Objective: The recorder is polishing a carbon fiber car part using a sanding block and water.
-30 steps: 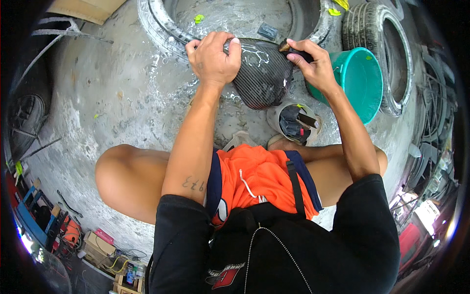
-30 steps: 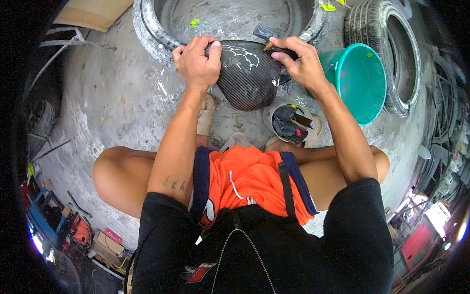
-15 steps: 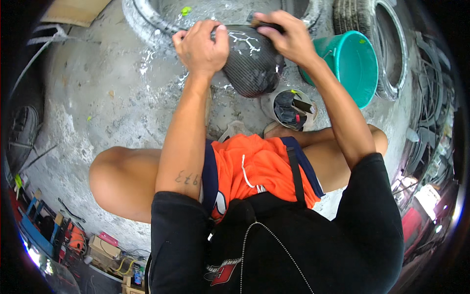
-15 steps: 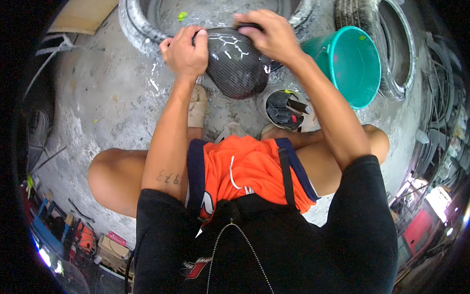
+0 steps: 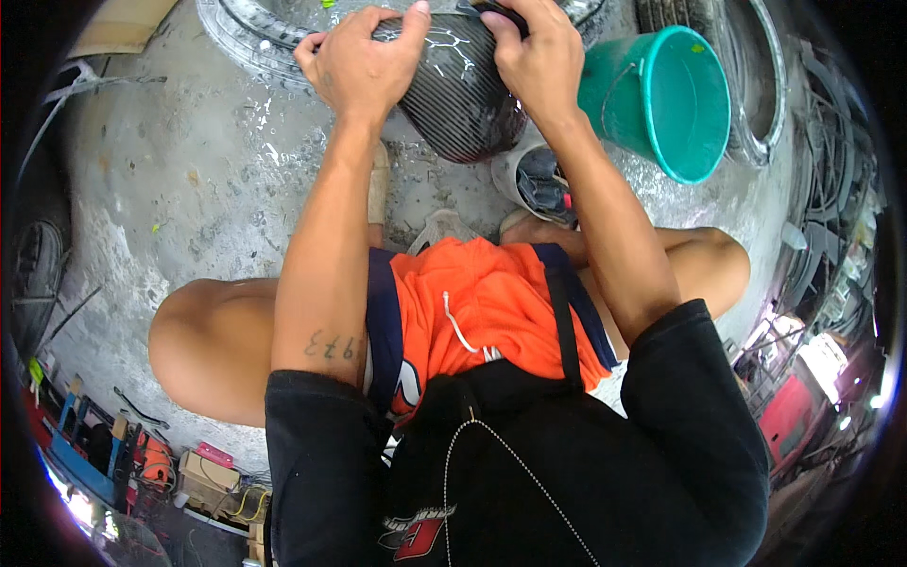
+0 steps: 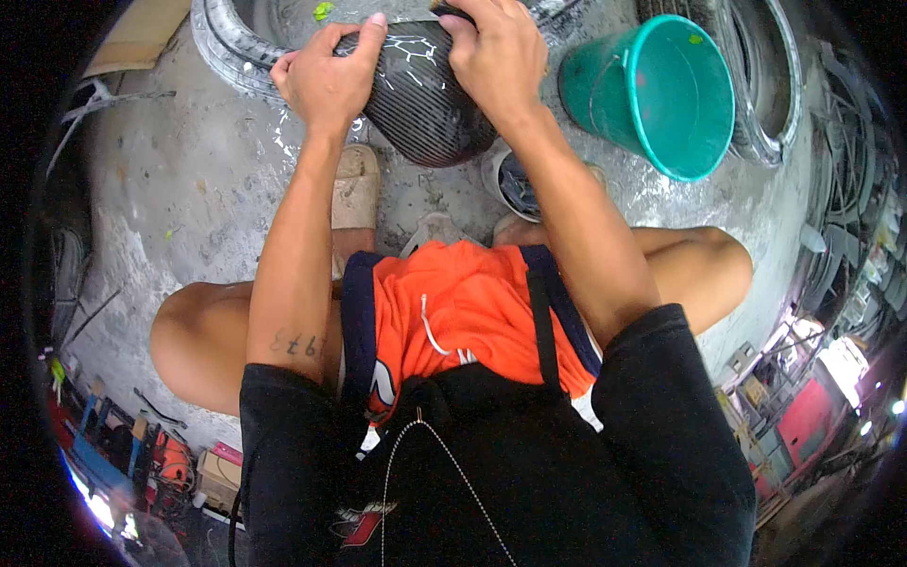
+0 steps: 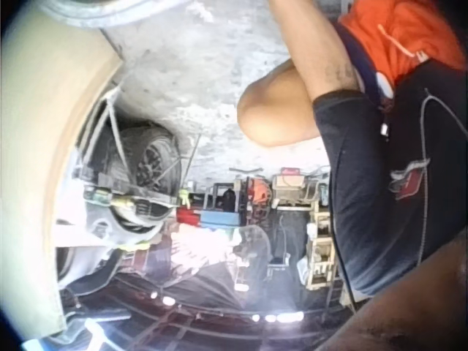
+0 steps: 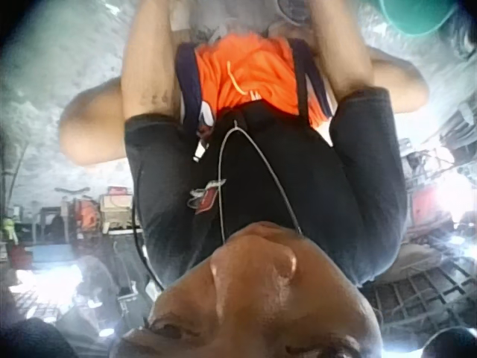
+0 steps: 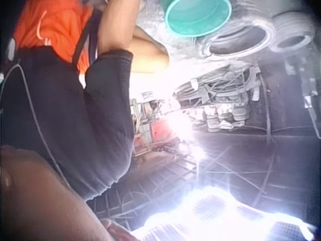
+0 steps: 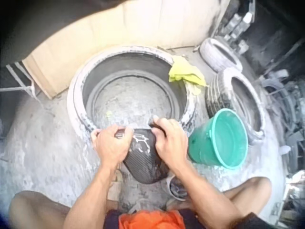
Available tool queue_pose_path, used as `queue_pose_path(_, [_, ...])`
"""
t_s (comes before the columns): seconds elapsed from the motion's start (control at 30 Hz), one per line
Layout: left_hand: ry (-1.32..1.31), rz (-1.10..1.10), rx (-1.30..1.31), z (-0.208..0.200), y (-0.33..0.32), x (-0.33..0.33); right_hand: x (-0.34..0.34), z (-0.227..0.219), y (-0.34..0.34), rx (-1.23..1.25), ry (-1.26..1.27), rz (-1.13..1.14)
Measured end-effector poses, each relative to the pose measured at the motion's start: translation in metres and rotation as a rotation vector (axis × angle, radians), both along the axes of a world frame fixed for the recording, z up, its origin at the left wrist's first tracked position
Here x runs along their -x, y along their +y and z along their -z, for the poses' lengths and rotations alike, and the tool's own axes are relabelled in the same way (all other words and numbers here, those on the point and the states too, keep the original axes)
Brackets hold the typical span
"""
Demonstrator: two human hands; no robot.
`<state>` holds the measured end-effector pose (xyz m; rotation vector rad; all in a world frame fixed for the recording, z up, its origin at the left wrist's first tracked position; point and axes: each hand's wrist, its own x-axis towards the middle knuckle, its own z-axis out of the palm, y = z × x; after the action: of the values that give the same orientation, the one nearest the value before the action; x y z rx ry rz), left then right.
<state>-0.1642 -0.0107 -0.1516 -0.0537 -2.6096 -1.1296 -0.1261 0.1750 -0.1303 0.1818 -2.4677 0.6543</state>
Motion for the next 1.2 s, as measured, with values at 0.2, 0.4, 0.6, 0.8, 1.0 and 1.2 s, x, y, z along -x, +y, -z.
queue_pose_path(0.2, [-0.101,-0.042,0.050,0.007,-0.005,-0.007,-0.103,0.035,-0.031,0.196,-0.050,0.050])
queue_pose_path(0.4, [-0.133,-0.003,0.000,-0.014,-0.004,0.005,0.002,-0.003,-0.017,0.141,0.050,0.087])
queue_pose_path(0.6, [-0.115,-0.048,0.044,0.007,-0.006,-0.006,-0.094,0.019,-0.042,0.263,-0.029,0.028])
queue_pose_path(0.8, [-0.107,-0.031,0.050,-0.006,-0.005,0.003,0.002,0.000,-0.027,0.158,0.049,0.093])
queue_pose_path(1.0, [-0.101,-0.057,0.072,0.006,-0.007,-0.002,-0.081,0.027,-0.048,0.238,-0.013,0.008])
queue_pose_path(1.2, [-0.119,-0.040,0.058,0.002,-0.006,0.000,-0.008,0.001,-0.040,0.171,0.072,0.107])
